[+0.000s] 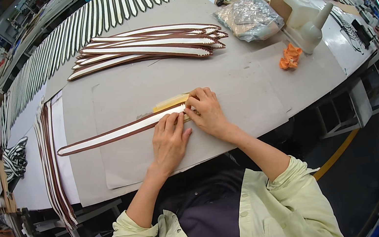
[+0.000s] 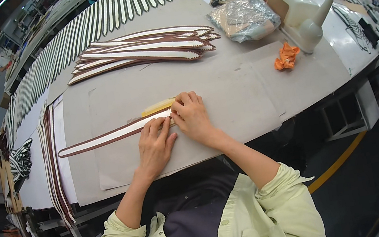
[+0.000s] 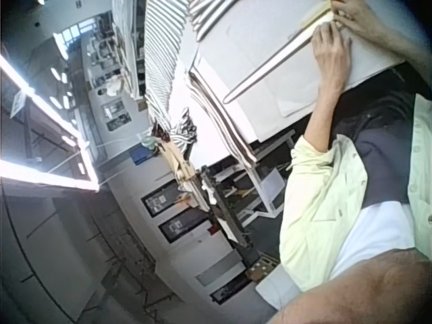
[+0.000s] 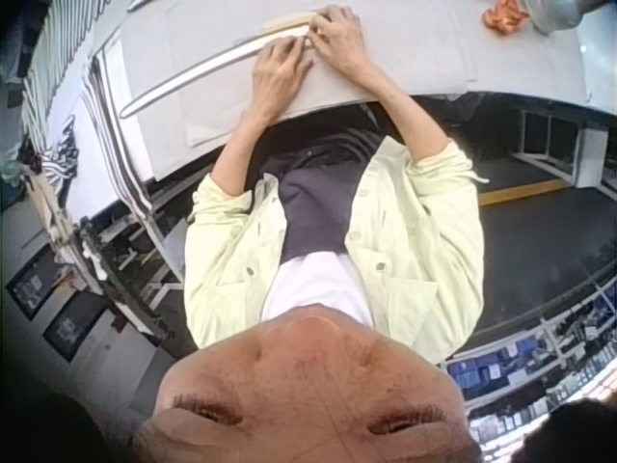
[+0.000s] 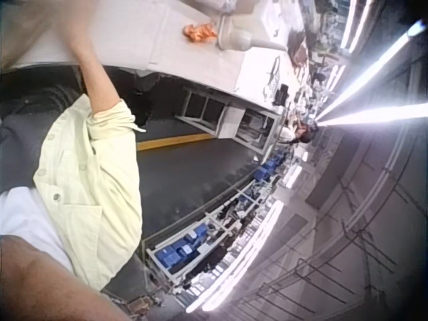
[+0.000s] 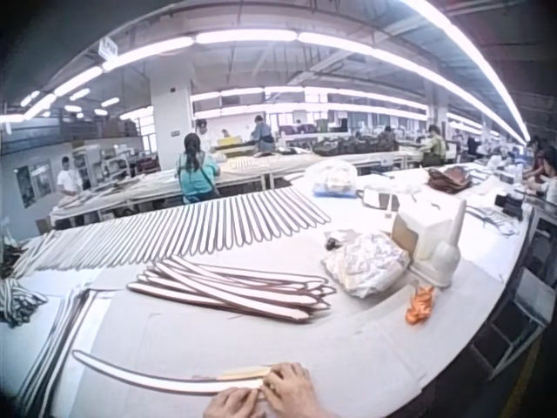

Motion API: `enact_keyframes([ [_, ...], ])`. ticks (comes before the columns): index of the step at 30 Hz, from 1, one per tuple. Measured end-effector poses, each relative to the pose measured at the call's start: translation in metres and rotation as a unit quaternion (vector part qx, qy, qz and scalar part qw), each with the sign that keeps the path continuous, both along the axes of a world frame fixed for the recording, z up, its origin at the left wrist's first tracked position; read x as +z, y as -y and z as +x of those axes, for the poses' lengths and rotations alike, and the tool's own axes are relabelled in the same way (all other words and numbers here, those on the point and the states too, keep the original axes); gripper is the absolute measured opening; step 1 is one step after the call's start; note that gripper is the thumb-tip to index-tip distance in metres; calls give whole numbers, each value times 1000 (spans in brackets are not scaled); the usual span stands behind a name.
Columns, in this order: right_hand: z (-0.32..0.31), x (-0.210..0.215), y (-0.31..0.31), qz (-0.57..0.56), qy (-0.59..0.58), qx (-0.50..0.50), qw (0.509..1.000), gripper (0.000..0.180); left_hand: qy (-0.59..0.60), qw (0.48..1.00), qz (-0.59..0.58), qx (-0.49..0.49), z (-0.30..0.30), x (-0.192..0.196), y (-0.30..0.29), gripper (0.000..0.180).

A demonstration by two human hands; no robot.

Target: The person is assembling long, thin decorative strips with brown and white stripes. They use a small yellow rectangular tool to press and smooth the edges of the strips on a white workbench. The person repeatedly picks up strips, aligns them, and presses them down before stacking the finished pieces.

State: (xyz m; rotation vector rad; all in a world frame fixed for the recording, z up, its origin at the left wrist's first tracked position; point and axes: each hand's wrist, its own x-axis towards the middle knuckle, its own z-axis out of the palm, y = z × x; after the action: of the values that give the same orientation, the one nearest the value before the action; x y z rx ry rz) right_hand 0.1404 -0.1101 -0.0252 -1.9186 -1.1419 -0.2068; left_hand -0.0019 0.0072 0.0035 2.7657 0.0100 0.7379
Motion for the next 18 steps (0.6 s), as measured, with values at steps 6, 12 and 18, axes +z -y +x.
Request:
enact_keyframes([
  [6,2,-1,-1,1,18,9,1000,11,-7,1000,0,2,7,-9,0,42],
  [12,7,-1,6,-14,23,13,1000,11,-10,1000,4,7,4,-12,4,44],
  [18,12,0,7,-24,39,10,999,11,-20,1000,3,15,3,-9,6,48],
])
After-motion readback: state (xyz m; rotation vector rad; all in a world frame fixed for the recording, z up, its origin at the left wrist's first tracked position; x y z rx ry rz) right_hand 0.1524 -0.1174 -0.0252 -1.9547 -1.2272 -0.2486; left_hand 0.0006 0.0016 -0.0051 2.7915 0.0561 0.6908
